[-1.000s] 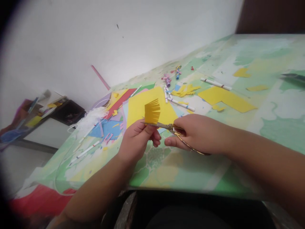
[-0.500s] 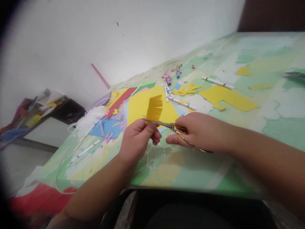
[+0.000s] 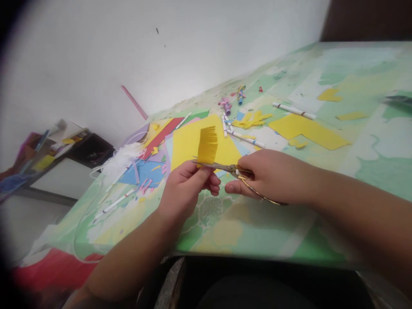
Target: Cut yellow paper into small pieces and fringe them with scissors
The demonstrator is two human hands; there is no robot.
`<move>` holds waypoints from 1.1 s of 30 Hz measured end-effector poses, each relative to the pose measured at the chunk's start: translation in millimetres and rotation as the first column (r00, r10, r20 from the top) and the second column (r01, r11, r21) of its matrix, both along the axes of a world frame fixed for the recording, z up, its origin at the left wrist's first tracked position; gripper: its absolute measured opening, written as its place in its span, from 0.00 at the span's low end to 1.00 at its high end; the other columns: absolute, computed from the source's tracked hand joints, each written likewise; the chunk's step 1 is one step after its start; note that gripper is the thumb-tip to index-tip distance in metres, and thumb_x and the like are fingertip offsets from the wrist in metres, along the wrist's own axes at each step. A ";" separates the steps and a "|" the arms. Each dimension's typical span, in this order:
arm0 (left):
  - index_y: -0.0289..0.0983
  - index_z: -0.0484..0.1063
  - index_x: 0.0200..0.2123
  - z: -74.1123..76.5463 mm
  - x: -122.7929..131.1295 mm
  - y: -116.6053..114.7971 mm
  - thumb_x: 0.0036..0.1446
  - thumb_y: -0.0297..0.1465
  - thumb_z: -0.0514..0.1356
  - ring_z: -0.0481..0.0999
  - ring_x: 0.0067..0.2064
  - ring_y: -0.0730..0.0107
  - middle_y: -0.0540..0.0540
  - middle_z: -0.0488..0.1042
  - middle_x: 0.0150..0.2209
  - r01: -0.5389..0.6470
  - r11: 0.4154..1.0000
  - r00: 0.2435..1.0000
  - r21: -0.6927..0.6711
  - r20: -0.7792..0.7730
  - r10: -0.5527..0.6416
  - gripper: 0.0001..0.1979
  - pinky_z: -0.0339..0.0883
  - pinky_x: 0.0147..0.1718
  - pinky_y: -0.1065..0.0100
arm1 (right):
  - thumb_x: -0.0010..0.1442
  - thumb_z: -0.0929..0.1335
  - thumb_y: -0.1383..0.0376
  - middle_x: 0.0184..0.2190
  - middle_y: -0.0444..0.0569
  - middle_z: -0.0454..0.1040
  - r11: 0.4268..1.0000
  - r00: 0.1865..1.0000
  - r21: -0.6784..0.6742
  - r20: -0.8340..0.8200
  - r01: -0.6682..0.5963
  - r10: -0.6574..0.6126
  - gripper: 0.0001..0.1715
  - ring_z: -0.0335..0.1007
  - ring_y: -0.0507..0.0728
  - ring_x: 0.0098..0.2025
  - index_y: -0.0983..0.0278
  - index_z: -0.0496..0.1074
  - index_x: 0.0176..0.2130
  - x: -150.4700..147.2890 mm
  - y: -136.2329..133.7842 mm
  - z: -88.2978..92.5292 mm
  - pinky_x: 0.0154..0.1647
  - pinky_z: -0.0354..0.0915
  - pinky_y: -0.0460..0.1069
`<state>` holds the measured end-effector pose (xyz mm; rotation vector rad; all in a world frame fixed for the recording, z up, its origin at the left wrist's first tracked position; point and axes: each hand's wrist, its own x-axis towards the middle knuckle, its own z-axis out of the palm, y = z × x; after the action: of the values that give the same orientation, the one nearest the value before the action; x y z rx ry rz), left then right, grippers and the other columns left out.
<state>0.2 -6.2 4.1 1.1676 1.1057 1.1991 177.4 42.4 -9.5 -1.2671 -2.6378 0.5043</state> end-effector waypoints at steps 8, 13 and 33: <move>0.34 0.68 0.23 0.6 -1.0 -1.1 0.51 0.31 0.58 0.69 0.19 0.81 0.53 0.71 0.19 -0.007 1.000 1.000 0.015 -0.022 0.007 0.07 0.65 0.20 0.77 | 0.49 0.56 0.37 0.15 0.45 0.64 0.995 0.998 0.094 0.045 0.032 -0.036 0.31 0.56 0.52 0.17 0.60 0.57 0.19 -1.1 -2.5 4.7 0.17 0.48 0.47; 0.35 0.69 0.23 3.3 -0.6 -1.9 0.50 0.31 0.58 0.69 0.18 0.81 0.53 0.71 0.19 -0.025 1.000 0.999 0.007 -0.047 0.026 0.07 0.65 0.20 0.77 | 0.48 0.55 0.36 0.13 0.46 0.63 0.991 0.997 0.129 0.058 0.034 -0.042 0.33 0.54 0.52 0.16 0.60 0.56 0.17 -1.4 -2.4 5.7 0.16 0.47 0.47; 0.35 0.69 0.23 4.2 -3.1 0.0 0.48 0.32 0.59 0.66 0.18 0.81 0.53 0.69 0.18 0.003 0.999 0.999 -0.046 -0.040 -0.005 0.07 0.60 0.16 0.76 | 0.49 0.62 0.42 0.16 0.44 0.64 0.996 1.000 0.081 0.004 0.021 -0.022 0.26 0.56 0.52 0.19 0.61 0.59 0.21 1.9 -2.8 4.7 0.18 0.48 0.47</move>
<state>-2.9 -6.2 8.3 1.1624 1.1547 1.1459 179.3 39.6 -4.8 -1.2722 -2.6167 0.3869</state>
